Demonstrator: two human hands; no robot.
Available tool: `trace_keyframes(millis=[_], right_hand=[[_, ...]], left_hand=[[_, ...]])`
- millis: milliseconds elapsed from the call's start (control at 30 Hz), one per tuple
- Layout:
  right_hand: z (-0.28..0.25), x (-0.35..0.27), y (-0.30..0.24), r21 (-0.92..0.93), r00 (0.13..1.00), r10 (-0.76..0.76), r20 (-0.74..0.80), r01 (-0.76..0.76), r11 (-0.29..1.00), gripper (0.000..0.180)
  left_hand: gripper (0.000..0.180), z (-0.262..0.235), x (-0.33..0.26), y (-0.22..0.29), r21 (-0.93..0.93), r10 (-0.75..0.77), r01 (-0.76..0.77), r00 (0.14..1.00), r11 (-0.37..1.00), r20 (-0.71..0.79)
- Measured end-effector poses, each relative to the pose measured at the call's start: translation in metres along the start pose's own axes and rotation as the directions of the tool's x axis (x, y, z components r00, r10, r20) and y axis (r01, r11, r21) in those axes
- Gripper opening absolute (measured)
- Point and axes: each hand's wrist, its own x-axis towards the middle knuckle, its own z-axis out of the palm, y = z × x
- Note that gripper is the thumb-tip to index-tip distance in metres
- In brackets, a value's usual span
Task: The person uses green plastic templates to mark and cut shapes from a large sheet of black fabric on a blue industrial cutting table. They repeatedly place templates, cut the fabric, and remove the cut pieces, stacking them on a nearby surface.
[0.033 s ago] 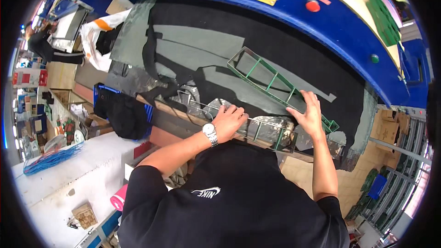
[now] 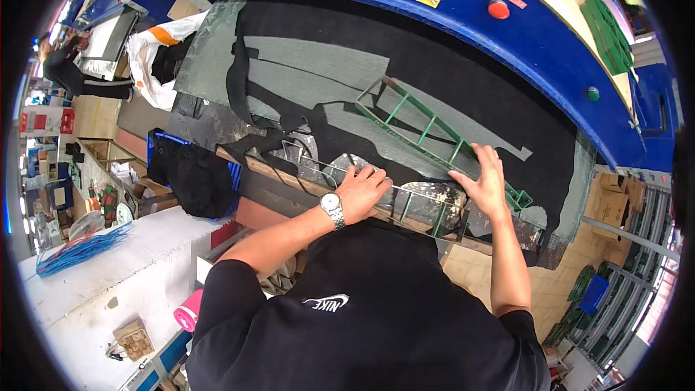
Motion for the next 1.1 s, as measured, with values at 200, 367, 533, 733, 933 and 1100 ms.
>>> trace_keyframes(millis=[200,367,533,733,933,1100], right_hand=[[0.029,0.005,-0.045,0.033,0.999,0.0,0.044,-0.001,0.999,0.07],[0.051,0.011,-0.062,0.037,0.996,-0.045,0.072,0.042,0.998,0.07],[0.067,0.009,-0.081,0.098,0.981,-0.064,0.184,0.046,0.994,0.071],[0.073,0.014,-0.101,0.177,0.953,-0.138,0.27,0.092,0.98,0.07],[0.091,0.016,-0.121,0.22,0.914,-0.177,0.365,0.1,0.97,0.07],[0.12,0.017,-0.115,0.213,0.924,-0.215,0.316,0.152,0.965,0.072]], left_hand=[[0.077,0.001,-0.013,-0.016,-0.009,0.018,-0.019,1.0,1.0,-0.018],[0.076,0.009,-0.011,-0.023,-0.04,0.011,-0.012,0.999,0.999,-0.033],[0.067,0.024,-0.03,-0.021,-0.129,-0.018,0.006,0.996,0.992,-0.09],[0.023,-0.003,-0.086,-0.025,-0.474,-0.093,-0.055,0.954,0.879,-0.283],[0.018,-0.034,-0.125,-0.08,-0.304,-0.357,0.196,0.633,0.932,-0.687],[0.028,-0.042,-0.131,-0.115,-0.32,-0.511,0.419,0.506,0.85,-0.695]])
